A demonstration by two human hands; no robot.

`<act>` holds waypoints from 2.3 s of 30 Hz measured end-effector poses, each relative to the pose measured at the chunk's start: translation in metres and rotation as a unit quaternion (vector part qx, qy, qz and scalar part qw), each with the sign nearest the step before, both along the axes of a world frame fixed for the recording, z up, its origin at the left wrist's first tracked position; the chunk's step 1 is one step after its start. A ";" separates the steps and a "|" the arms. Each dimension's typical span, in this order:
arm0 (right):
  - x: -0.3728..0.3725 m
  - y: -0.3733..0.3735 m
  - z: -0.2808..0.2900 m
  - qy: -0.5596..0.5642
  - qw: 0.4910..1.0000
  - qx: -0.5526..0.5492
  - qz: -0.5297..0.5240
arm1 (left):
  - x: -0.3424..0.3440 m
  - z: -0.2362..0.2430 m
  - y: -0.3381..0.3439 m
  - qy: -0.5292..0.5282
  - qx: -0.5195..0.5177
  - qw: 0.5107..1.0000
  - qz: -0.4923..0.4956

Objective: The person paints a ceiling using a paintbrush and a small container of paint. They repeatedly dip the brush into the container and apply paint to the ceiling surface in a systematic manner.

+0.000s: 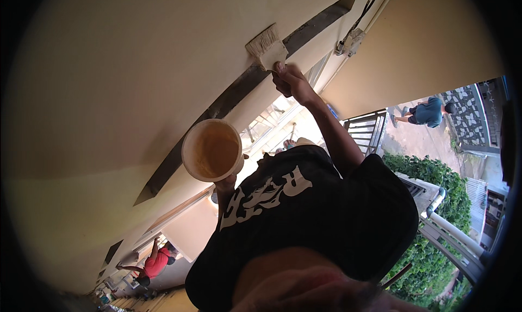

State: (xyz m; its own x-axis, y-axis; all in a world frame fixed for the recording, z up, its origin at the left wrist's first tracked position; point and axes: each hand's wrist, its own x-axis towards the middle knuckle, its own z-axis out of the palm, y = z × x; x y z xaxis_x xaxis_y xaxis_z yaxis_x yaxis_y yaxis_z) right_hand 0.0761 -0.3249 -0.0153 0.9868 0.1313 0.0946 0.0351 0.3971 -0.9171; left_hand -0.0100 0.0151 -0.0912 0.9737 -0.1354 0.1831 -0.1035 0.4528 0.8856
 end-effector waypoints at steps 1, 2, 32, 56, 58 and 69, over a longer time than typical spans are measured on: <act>-0.009 -0.003 -0.013 0.026 1.000 -0.011 -0.001 | 0.006 -0.006 0.000 0.001 -0.004 1.000 -0.007; -0.019 -0.006 -0.022 0.058 0.998 -0.020 0.011 | -0.001 0.007 -0.009 -0.005 -0.005 1.000 -0.003; -0.077 -0.062 0.039 0.081 0.991 -0.083 -0.066 | -0.010 0.049 -0.034 -0.058 0.005 0.998 -0.038; -0.087 -0.035 0.136 -0.116 0.698 -0.676 -0.205 | 0.034 0.054 -0.041 -0.059 -0.015 0.994 -0.089; -0.065 -0.063 0.149 0.014 0.691 -0.699 -0.185 | 0.026 0.054 -0.040 -0.054 -0.014 0.994 -0.092; 0.013 -0.216 0.128 0.093 0.542 -0.702 -0.453 | 0.035 0.059 -0.044 -0.061 -0.024 0.988 -0.137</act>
State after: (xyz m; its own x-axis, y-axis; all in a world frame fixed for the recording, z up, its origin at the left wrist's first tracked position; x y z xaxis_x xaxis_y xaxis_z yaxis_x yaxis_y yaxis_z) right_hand 0.0892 -0.5407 0.1132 0.6820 -0.6014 0.4162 -0.5127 -0.7990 -0.3143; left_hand 0.0249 -0.0290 -0.0324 0.8721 -0.3796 0.3088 -0.0750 0.5198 0.8510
